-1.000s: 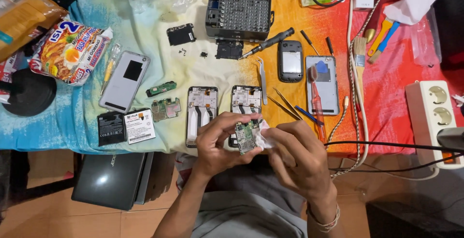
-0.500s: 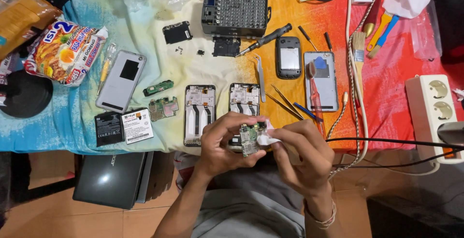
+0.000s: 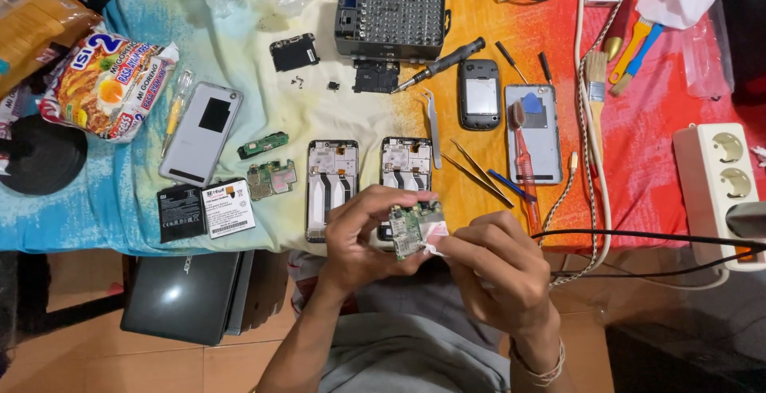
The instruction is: Installing a motherboard and connecting internal ribbon cables during smartphone reassembly
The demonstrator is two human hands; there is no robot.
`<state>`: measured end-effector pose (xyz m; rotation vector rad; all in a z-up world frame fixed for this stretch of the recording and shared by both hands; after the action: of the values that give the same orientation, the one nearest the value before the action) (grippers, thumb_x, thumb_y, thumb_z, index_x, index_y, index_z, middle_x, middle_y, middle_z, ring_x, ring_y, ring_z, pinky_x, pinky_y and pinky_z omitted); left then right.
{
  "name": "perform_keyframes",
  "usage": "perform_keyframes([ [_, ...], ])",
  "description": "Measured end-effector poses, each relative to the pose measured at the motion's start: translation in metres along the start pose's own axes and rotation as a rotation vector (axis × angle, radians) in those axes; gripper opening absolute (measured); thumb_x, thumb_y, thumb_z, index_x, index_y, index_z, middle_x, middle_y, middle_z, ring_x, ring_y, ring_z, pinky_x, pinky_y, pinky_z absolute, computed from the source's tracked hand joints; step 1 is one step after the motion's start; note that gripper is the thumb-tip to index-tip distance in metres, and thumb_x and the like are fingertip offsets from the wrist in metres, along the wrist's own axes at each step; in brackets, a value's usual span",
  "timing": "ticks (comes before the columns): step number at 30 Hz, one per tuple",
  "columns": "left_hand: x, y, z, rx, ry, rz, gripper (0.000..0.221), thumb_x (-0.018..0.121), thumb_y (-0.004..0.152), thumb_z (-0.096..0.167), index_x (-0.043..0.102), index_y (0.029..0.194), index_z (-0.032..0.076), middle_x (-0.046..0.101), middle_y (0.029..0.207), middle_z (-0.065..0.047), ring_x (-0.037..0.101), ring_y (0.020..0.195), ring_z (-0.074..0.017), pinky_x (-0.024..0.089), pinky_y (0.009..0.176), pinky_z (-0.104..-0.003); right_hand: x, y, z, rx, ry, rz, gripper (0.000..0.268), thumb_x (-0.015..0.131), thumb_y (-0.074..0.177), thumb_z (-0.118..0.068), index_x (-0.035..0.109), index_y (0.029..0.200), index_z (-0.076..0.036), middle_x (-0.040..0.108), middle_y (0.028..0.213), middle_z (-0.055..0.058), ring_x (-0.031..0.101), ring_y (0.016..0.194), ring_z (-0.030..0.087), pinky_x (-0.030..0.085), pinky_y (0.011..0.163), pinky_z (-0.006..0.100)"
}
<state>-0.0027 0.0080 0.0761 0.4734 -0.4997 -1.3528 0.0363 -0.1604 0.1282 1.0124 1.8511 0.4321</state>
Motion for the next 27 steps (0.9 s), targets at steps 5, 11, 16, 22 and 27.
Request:
perform_keyframes([
  [5,0.000,0.005,0.008,0.009,0.054,0.000,0.049,0.087,0.082,0.013,0.061,0.121,-0.002,0.071,0.114,-0.022,0.077,0.110,-0.0351,0.068,0.089,-0.033,-0.002,0.003,0.005,0.005,-0.069,0.019,0.012,0.064,0.094,0.005,0.071,0.103,0.002,0.066,0.085,0.012,0.055,0.072,0.027,0.049,0.069,0.034],
  [11,0.000,0.007,0.008,0.034,0.112,-0.025,0.049,0.088,0.082,0.015,0.062,0.120,-0.001,0.072,0.116,-0.022,0.077,0.109,-0.0326,0.067,0.091,-0.034,-0.001,0.011,-0.006,-0.013,-0.054,-0.009,0.012,0.060,0.097,0.002,0.069,0.104,0.002,0.066,0.087,0.013,0.055,0.073,0.029,0.050,0.070,0.037],
  [16,-0.002,0.003,0.006,0.001,0.017,-0.022,0.051,0.088,0.081,0.010,0.061,0.122,-0.002,0.070,0.118,-0.023,0.075,0.114,-0.0368,0.068,0.096,-0.038,0.000,0.007,-0.004,-0.008,-0.023,-0.013,0.014,0.061,0.094,0.007,0.070,0.104,0.001,0.068,0.086,0.012,0.057,0.071,0.027,0.050,0.069,0.035],
  [22,-0.001,0.006,0.012,0.022,0.124,-0.064,0.051,0.089,0.081,0.020,0.063,0.120,0.000,0.073,0.116,-0.021,0.076,0.109,-0.0293,0.065,0.093,-0.034,0.000,0.013,-0.005,-0.019,-0.045,-0.022,0.012,0.061,0.098,0.001,0.068,0.108,0.002,0.065,0.088,0.014,0.055,0.074,0.026,0.048,0.069,0.035],
  [27,-0.004,0.002,0.009,-0.014,0.035,-0.014,0.051,0.088,0.081,0.014,0.061,0.121,-0.001,0.070,0.115,-0.022,0.076,0.109,-0.0329,0.067,0.094,-0.034,-0.003,0.007,0.005,0.043,-0.065,-0.004,0.013,0.063,0.095,0.008,0.069,0.105,0.002,0.064,0.084,0.013,0.054,0.074,0.027,0.048,0.070,0.036],
])
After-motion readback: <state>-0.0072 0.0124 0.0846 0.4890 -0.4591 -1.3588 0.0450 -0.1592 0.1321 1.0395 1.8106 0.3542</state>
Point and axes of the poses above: each hand's wrist, its own y-axis towards the middle knuckle, its own x-axis out of the palm, z = x × y, the point moved 4 cm from there along y, towards the middle knuckle
